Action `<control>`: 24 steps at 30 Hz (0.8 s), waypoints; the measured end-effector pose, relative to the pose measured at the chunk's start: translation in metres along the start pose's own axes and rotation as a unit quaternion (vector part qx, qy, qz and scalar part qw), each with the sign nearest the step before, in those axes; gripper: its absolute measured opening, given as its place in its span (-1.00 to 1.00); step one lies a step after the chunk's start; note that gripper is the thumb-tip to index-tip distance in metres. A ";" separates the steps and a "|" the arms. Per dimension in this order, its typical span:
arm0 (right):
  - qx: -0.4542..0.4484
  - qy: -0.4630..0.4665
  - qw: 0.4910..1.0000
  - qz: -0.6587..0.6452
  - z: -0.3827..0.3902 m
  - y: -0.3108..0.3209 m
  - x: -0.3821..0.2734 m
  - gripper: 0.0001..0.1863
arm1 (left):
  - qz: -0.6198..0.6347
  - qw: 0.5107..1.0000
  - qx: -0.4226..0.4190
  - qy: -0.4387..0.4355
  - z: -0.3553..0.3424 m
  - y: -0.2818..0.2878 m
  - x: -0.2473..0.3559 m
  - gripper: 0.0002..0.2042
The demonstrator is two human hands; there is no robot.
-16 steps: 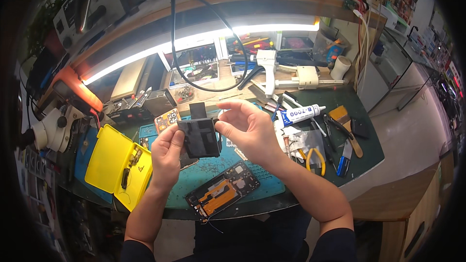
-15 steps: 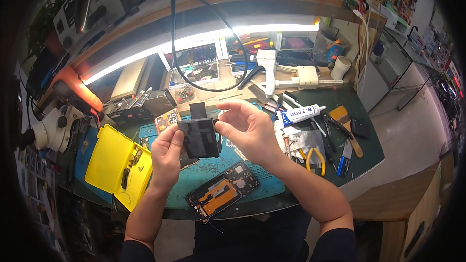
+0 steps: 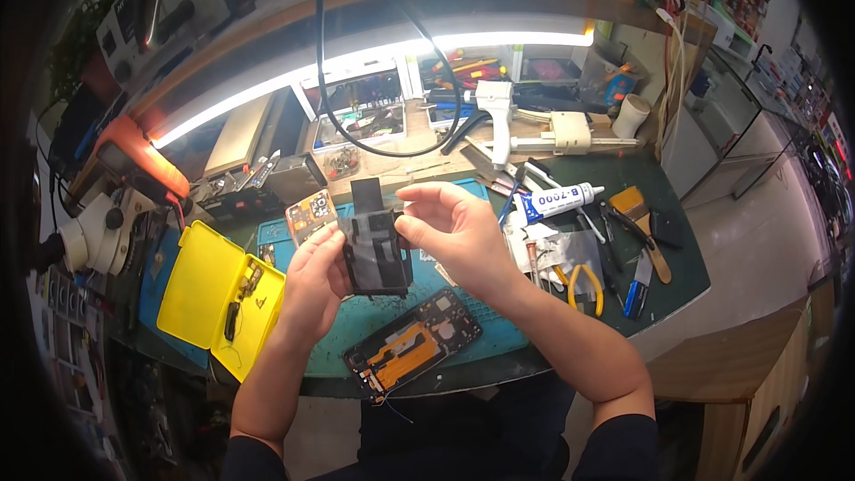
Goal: The person applies adhesive to a smartphone chassis and carefully places a battery into the device. They then peel off protective film from a metal shield and position it inside the phone, followed by handling a small black component.
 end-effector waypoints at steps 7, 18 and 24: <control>-0.004 -0.005 1.000 -0.013 0.000 0.000 -0.003 -0.63 | -0.036 0.998 -0.046 -0.001 -0.002 0.002 -0.008 -0.70; -0.065 -0.037 0.992 -0.099 0.002 -0.018 0.012 -0.60 | 0.017 0.995 -0.018 0.101 0.005 -0.014 -0.024 -0.69; -0.049 0.068 0.976 0.199 0.012 -0.027 -0.017 -0.74 | 0.272 0.906 -0.234 0.224 0.022 -0.025 -0.049 -0.68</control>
Point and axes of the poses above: each hand's wrist, its own z-axis away from the middle knuckle, its own y-axis out of the back of the hand, x = y × z, the point moved 9 cm from there along -z, towards the middle knuckle, and after that the axes turned 9 degrees about -y, right-handed, at the moved point
